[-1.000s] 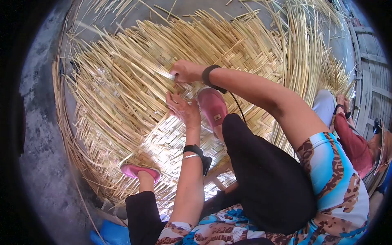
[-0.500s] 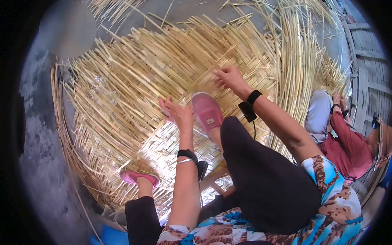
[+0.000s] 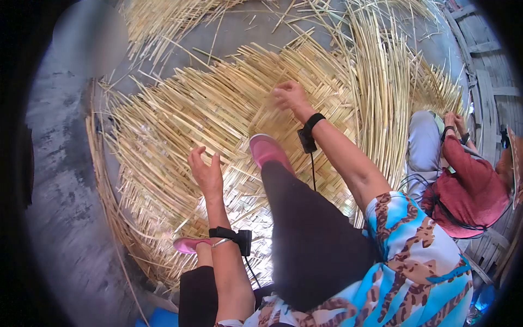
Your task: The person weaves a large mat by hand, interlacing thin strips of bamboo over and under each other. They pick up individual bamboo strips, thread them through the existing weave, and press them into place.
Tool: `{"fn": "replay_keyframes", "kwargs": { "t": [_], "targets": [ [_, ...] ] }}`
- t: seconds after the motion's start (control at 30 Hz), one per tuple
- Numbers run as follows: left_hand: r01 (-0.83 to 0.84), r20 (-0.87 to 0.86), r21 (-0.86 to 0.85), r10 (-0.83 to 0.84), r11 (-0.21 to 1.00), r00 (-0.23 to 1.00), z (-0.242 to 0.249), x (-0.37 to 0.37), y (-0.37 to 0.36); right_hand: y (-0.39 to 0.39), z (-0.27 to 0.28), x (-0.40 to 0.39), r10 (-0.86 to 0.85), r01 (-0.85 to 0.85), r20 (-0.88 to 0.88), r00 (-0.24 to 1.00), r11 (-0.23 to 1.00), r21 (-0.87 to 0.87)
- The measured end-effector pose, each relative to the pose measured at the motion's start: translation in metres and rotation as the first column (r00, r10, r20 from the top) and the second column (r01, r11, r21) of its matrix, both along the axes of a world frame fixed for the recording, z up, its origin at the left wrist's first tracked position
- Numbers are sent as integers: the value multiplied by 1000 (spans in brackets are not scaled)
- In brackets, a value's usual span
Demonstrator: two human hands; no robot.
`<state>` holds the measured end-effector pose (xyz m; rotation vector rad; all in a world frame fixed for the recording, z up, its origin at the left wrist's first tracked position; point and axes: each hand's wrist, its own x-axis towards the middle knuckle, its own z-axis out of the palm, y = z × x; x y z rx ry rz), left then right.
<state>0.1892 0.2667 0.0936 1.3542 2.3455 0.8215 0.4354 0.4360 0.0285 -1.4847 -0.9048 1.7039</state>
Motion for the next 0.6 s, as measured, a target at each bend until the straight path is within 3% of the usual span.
{"fn": "replay_keyframes", "kwargs": {
  "t": [0.03, 0.13, 0.27, 0.4, 0.47, 0.57, 0.6],
  "targets": [
    [3, -21, 8, -3, 1000, 1000, 11, -4, -6, -3, -2, 6, -3, 3, -21, 1000, 1000, 8],
    [-24, 141, 26, 21, 999, 990, 56, -13, -20, -15, 6, 25, -147, 150, 54, 988, 987, -60],
    [-81, 88, 110, 72, 991, 994, 143, -4, -31, -42, 25, 56, -192, 193, 17, 981, 978, -81],
    [68, 43, 226, -79, 972, 996, 206, 13, -56, -91, 41, 102, -263, 264, 93, 960, 965, 6],
    [109, 89, 242, -133, 964, 987, 227, 31, -60, -111, 26, 129, -204, 209, 265, 942, 978, 10],
    [180, 95, 283, -214, 942, 972, 274, 66, -84, -158, 1, 177, -165, 147, 375, 912, 986, 78],
    [219, 86, 311, -257, 925, 963, 288, 80, -88, -174, -6, 195, -129, 80, 506, 853, 990, 117]
  ]
}}
